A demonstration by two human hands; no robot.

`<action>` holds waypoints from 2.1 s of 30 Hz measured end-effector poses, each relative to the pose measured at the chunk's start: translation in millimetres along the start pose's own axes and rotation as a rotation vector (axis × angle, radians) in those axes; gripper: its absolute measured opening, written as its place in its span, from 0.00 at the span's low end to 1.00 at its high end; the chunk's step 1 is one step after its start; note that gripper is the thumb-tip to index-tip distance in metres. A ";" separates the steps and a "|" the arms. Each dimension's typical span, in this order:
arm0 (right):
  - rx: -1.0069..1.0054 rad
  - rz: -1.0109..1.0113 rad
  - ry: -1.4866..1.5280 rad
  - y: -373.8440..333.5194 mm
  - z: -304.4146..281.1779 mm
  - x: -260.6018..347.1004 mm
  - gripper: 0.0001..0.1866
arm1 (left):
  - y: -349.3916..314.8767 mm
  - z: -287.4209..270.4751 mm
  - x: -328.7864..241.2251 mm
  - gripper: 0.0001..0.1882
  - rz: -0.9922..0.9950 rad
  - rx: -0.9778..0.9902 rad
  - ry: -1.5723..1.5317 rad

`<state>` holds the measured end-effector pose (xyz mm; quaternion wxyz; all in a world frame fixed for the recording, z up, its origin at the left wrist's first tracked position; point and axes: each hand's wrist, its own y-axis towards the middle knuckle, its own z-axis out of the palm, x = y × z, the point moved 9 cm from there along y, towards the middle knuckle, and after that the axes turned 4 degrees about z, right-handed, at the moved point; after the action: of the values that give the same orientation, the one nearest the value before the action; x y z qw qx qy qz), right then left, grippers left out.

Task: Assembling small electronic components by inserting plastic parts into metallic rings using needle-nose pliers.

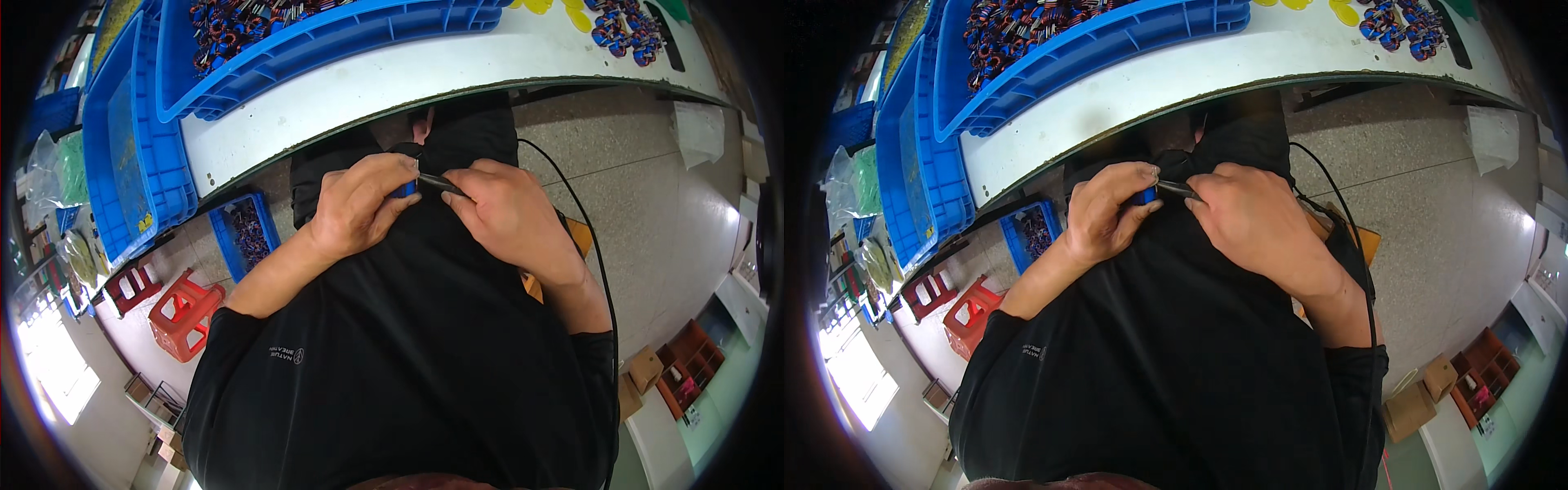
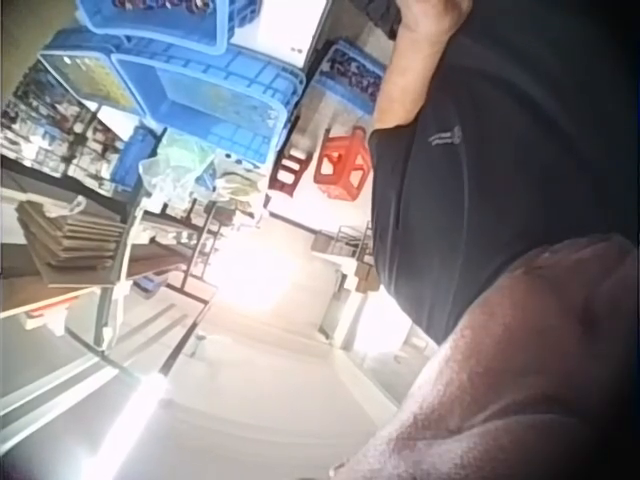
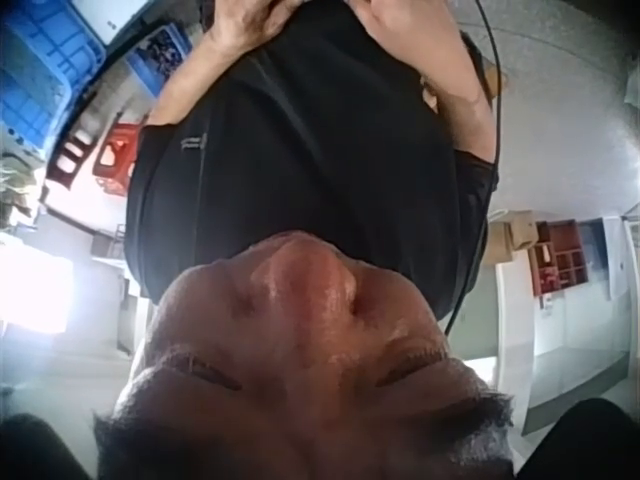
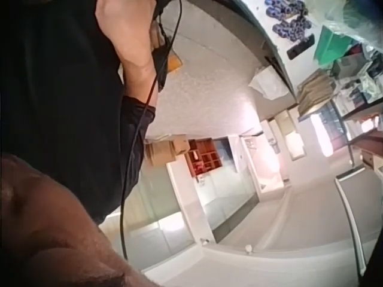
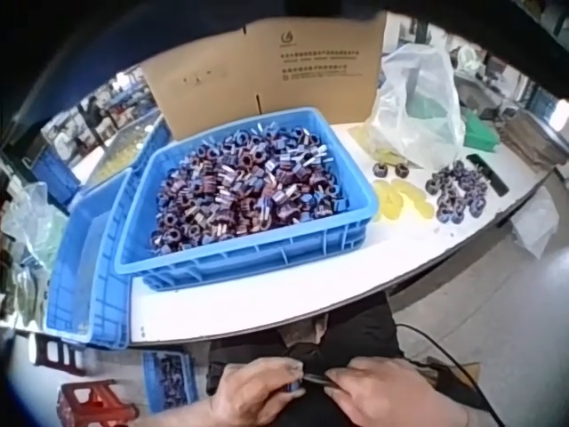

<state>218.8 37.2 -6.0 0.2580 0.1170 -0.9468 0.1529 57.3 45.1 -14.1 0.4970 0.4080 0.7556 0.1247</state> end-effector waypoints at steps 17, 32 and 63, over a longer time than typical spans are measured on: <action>0.087 0.050 0.004 0.8 7.0 -6.9 0.11 | 1.8 -1.1 4.0 0.21 -0.101 -0.011 -0.026; -0.057 0.062 0.262 -5.5 -5.9 -10.7 0.10 | -6.7 -3.4 10.7 0.19 -0.160 -0.060 -0.203; -0.457 -0.247 0.720 2.3 18.7 15.3 0.20 | -38.7 14.3 37.5 0.21 -0.687 -0.157 -0.885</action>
<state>196.8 30.6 -13.7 0.6068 0.1088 -0.7850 -0.0615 43.9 45.1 -68.2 0.8073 0.1138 0.5532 -0.1712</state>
